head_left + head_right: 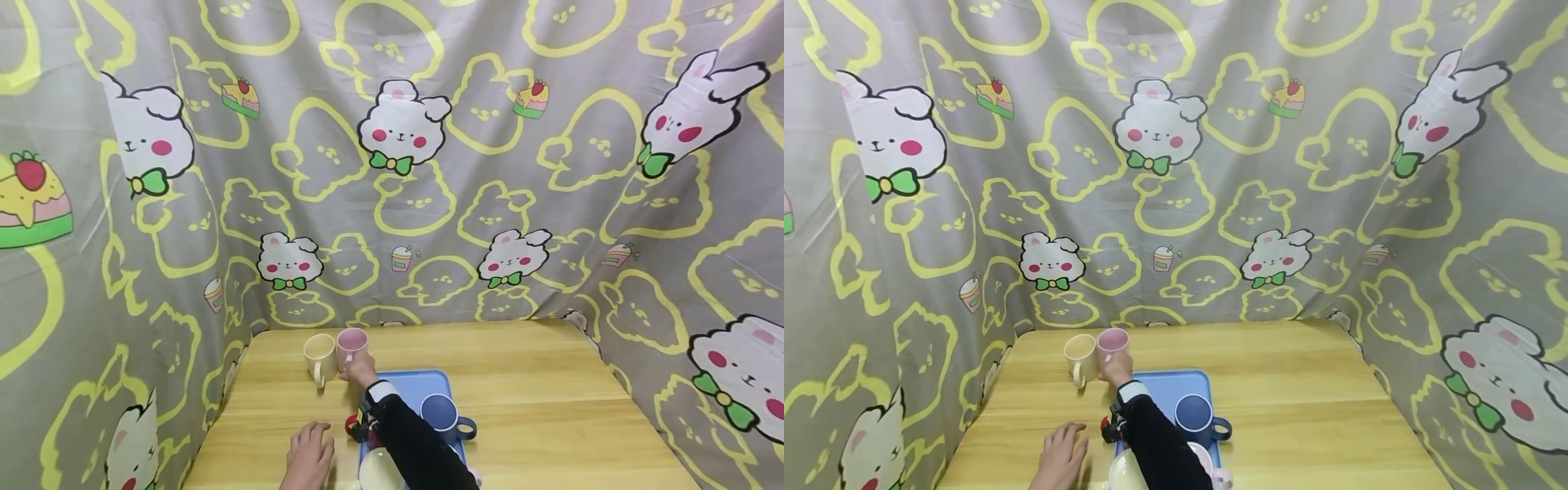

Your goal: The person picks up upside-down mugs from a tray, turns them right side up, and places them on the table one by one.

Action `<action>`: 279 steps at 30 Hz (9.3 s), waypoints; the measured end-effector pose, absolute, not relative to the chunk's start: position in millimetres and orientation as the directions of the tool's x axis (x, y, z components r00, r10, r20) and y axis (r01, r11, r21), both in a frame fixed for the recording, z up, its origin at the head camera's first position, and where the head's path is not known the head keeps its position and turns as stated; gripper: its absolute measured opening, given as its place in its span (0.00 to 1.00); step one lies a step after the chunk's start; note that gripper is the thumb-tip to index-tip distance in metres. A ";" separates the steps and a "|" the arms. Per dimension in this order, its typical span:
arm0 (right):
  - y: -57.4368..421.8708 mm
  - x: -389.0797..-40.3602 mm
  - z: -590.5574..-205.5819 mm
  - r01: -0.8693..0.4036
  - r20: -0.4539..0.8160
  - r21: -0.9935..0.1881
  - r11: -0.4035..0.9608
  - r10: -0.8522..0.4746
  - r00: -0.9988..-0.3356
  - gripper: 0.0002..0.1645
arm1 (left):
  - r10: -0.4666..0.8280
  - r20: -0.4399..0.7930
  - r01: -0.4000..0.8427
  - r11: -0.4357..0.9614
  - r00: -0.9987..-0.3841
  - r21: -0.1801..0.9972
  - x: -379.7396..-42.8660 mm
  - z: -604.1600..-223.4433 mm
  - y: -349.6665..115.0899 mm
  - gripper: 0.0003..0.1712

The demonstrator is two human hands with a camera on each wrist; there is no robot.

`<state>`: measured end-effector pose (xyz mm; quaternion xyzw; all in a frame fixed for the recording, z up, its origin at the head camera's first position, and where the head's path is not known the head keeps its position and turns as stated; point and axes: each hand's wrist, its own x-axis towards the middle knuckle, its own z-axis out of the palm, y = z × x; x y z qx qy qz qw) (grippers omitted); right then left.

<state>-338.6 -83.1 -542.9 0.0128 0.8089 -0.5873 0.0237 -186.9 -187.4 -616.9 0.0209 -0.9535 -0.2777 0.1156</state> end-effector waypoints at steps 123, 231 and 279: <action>119.1 -264.1 -524.9 0.608 -0.165 -0.481 -0.632 -0.616 -0.770 0.11 | 0.278 0.105 0.151 0.149 -0.955 0.977 -228.3 -494.4 -111.9 0.20; 183.4 -175.9 -596.8 -0.013 0.191 -0.701 0.713 0.170 -0.967 0.09 | 0.294 -0.122 -0.090 0.122 -0.948 0.989 -360.6 -557.5 -126.0 0.08; 167.8 -188.1 -583.5 -0.049 0.189 -0.702 0.710 0.120 -0.975 0.14 | 0.508 0.083 0.421 0.598 -0.857 0.682 -273.5 -565.0 -181.7 0.20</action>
